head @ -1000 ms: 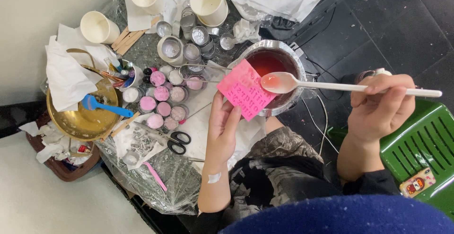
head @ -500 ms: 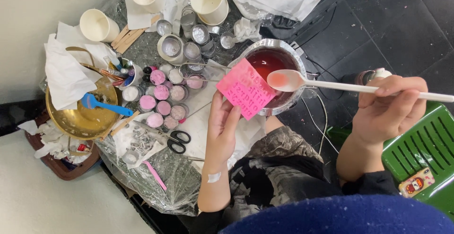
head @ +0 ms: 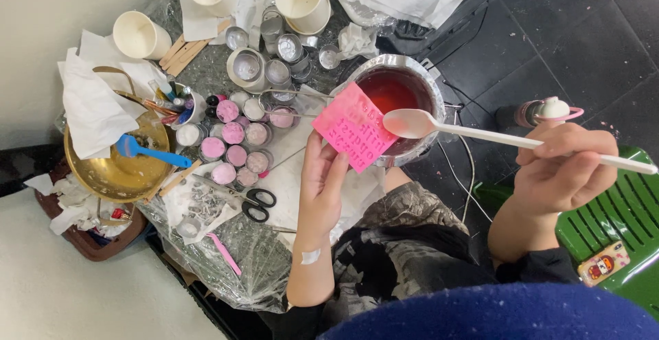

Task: Pouring red liquid wax into a pink silicone alphabet mold using a spoon and adjusting with tweezers.

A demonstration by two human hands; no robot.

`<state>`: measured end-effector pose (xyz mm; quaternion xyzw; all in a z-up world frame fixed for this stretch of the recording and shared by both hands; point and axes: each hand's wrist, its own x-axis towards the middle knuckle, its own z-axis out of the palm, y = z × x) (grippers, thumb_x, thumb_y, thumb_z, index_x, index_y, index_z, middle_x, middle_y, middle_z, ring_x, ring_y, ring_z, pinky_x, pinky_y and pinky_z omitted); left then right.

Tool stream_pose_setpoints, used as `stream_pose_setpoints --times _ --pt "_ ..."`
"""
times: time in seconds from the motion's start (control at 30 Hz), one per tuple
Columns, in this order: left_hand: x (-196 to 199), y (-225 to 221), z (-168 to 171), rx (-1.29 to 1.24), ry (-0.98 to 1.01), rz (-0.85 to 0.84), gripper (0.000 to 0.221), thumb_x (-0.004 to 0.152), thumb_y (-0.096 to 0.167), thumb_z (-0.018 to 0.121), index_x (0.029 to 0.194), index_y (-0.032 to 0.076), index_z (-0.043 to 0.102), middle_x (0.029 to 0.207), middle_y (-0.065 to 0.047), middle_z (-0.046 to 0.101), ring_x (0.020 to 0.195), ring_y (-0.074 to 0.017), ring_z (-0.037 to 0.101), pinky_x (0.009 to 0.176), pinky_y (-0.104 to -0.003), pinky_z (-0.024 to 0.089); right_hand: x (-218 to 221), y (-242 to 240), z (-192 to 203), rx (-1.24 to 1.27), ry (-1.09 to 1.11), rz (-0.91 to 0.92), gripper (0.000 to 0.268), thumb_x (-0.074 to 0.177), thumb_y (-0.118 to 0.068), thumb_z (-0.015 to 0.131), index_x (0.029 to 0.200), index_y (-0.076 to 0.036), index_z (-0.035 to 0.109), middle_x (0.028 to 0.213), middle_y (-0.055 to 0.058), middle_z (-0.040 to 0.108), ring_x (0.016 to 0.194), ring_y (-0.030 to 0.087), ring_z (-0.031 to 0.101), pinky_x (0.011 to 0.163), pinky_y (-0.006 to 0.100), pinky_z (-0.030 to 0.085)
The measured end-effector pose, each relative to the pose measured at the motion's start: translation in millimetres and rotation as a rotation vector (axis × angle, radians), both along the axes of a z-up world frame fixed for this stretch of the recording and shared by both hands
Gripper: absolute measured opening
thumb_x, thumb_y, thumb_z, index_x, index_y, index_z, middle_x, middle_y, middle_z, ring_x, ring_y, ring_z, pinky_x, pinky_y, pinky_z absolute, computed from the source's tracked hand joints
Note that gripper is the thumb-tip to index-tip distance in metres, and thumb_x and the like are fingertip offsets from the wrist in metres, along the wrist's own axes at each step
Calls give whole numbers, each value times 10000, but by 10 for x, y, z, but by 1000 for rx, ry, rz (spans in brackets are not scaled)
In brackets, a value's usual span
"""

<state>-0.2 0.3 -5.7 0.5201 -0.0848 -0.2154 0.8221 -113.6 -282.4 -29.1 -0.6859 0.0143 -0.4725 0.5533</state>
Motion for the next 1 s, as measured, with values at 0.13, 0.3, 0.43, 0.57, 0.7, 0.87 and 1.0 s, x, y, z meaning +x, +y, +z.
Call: stream_pose_setpoints --times 0.13,0.3,0.43,0.57,0.7,0.87,1.0 --pt "5 -4 30 15 6 1 581 1085 1 482 1625 -5 270 1462 -148 560 1348 -175 542 1158 -329 417 23 -7 4 5 -1 -21 408 1199 -363 351 1055 1 464 753 127 524 484 169 469 486 264 429" --pt "12 -5 29 17 -5 8 588 1085 9 486 1629 -6 265 1482 -148 542 1361 -186 539 1166 -346 424 35 -67 -38 9 27 -62 408 1197 -358 356 1030 -4 472 716 123 523 432 108 417 423 216 360" --pt "14 -8 8 -8 0 13 584 1088 11 483 1628 -7 263 1474 -154 552 1360 -198 550 1168 -360 435 37 -70 -41 20 107 -48 422 1212 -364 348 1063 9 478 607 72 498 458 124 382 423 206 292" --pt "11 -9 22 -4 -20 16 585 1088 10 480 1628 -5 255 1483 -150 546 1370 -193 543 1178 -357 426 54 -35 -46 20 115 -37 396 1215 -355 379 1073 1 478 695 128 529 444 123 417 429 209 326" --pt "14 -16 59 -5 -32 18 557 1102 16 477 1620 -9 276 1465 -152 564 1350 -186 554 1161 -344 435 38 -37 -79 34 69 -70 398 1211 -352 389 1050 -3 494 664 102 543 435 124 413 440 225 330" --pt "22 -17 63 -6 -38 28 536 1103 18 478 1606 -16 295 1446 -145 579 1328 -178 566 1144 -334 445 85 10 -86 57 168 -10 404 1227 -325 428 1042 15 544 759 108 582 509 116 477 473 198 354" --pt "14 -6 15 -34 -32 36 541 1102 20 480 1609 -8 295 1399 -142 607 1282 -174 590 1111 -332 461 170 134 -8 -22 362 59 356 1233 -258 452 1054 12 598 802 73 624 617 79 539 573 186 409"
